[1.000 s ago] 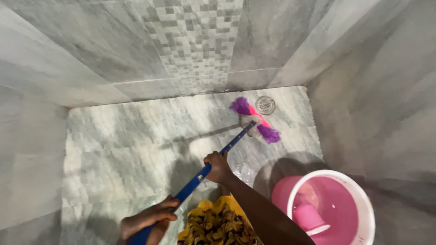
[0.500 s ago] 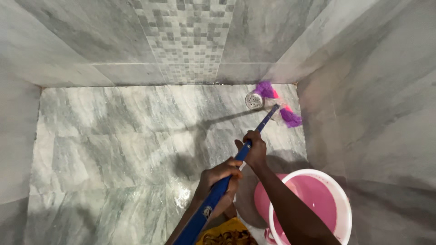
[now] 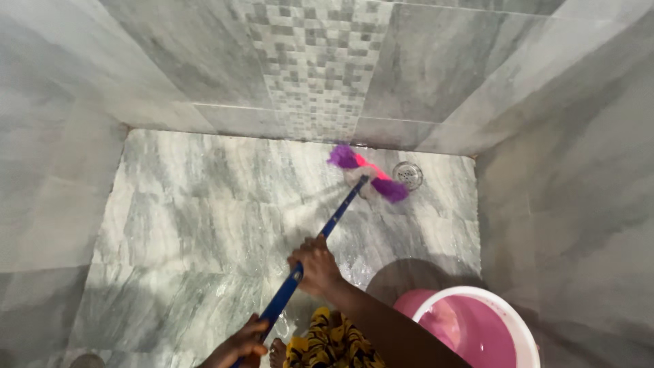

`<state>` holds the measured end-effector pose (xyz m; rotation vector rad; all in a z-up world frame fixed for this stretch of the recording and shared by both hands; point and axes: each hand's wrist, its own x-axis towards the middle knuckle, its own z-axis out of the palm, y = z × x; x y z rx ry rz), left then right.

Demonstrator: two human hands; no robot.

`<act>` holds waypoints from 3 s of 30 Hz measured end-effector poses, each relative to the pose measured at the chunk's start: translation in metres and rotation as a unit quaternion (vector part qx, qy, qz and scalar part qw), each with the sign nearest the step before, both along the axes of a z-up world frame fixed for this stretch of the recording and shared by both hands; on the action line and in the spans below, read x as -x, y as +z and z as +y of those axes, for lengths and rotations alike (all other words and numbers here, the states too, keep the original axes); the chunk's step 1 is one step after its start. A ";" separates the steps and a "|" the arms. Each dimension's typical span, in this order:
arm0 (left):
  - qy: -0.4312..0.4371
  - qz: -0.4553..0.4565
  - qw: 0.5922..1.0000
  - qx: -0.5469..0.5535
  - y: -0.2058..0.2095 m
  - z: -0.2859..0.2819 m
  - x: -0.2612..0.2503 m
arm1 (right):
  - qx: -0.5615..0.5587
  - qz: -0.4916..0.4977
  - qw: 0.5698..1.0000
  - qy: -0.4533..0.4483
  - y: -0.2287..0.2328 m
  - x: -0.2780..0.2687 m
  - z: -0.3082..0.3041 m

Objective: The person mops the bathroom floor using a colorful mop, moving it around the toilet and sink area and into the corner.

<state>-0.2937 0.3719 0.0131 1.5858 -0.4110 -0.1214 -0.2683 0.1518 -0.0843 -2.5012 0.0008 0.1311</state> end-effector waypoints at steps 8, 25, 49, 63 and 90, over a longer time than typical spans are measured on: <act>0.050 0.010 0.998 -0.035 0.015 0.010 0.056 | -0.092 -0.150 0.984 -0.039 -0.034 0.020 0.000; 0.003 -0.005 0.995 -0.098 0.116 0.106 0.188 | -0.139 -0.093 0.984 0.067 -0.015 0.157 0.115; -0.106 -0.035 0.994 -0.001 0.165 0.037 0.148 | -0.184 -0.102 0.977 0.034 0.021 0.156 0.083; -0.152 -0.083 0.985 -0.012 0.084 -0.041 0.137 | -0.169 -0.211 0.962 0.031 -0.069 0.108 -0.033; 0.004 -0.063 0.998 -0.011 0.099 -0.006 0.163 | -0.291 -0.216 0.929 0.075 -0.075 0.102 0.039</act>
